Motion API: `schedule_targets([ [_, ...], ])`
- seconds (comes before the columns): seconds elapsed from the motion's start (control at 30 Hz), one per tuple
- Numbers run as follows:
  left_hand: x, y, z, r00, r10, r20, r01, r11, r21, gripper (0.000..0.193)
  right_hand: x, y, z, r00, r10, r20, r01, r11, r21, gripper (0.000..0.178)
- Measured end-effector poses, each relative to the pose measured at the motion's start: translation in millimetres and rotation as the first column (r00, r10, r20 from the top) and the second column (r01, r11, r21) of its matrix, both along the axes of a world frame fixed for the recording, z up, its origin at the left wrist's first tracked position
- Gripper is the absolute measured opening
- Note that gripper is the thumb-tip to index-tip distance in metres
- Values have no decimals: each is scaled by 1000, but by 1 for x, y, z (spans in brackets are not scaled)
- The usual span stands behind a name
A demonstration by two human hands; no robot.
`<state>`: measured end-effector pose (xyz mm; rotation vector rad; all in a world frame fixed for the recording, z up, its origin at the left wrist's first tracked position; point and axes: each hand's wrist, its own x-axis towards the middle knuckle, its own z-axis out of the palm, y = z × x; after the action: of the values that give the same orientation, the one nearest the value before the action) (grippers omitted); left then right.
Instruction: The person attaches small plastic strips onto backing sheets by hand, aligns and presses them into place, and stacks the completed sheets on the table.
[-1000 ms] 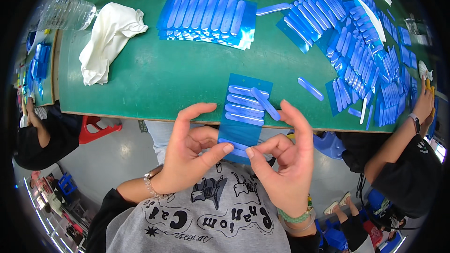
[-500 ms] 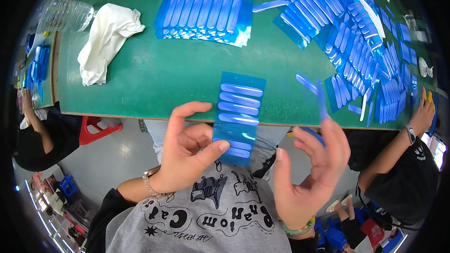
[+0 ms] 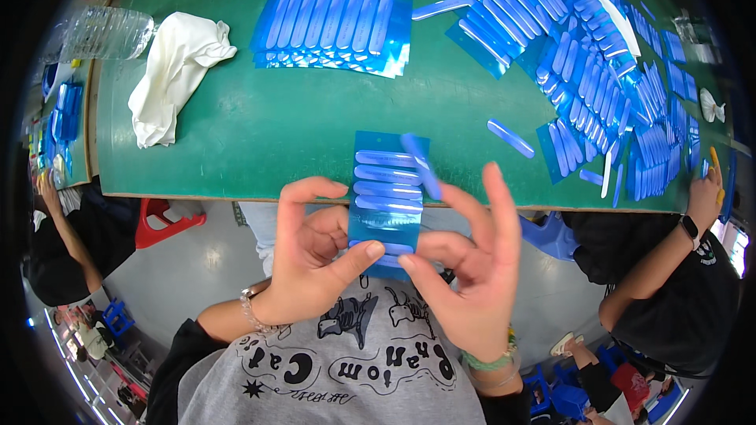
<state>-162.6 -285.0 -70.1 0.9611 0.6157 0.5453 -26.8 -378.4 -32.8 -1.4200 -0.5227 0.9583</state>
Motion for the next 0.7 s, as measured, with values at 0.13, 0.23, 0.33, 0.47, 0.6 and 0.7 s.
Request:
schedule_targets([
  [0.13,-3,1,0,999,-32,-5,32,999,19,60,17,-15,8,981,-108,158,111,994,-7,74],
  [0.23,-7,3,4,993,-115,-36,115,993,15,63,21,-3,11,997,41,-70,-54,979,-194,60],
  [0.33,-9,8,8,974,-198,-112,204,978,51,72,20,3,7,997,36,-66,-48,980,-195,61],
  [0.47,-8,5,7,982,-163,-92,167,985,40,75,12,7,10,996,-25,-81,3,964,-267,62],
  [0.6,-6,5,7,984,-159,-77,162,986,31,75,8,7,9,993,-4,-120,-28,963,-268,63],
  [0.7,-6,6,7,976,-189,-110,194,981,33,75,4,7,5,996,-14,-89,-9,969,-247,63],
])
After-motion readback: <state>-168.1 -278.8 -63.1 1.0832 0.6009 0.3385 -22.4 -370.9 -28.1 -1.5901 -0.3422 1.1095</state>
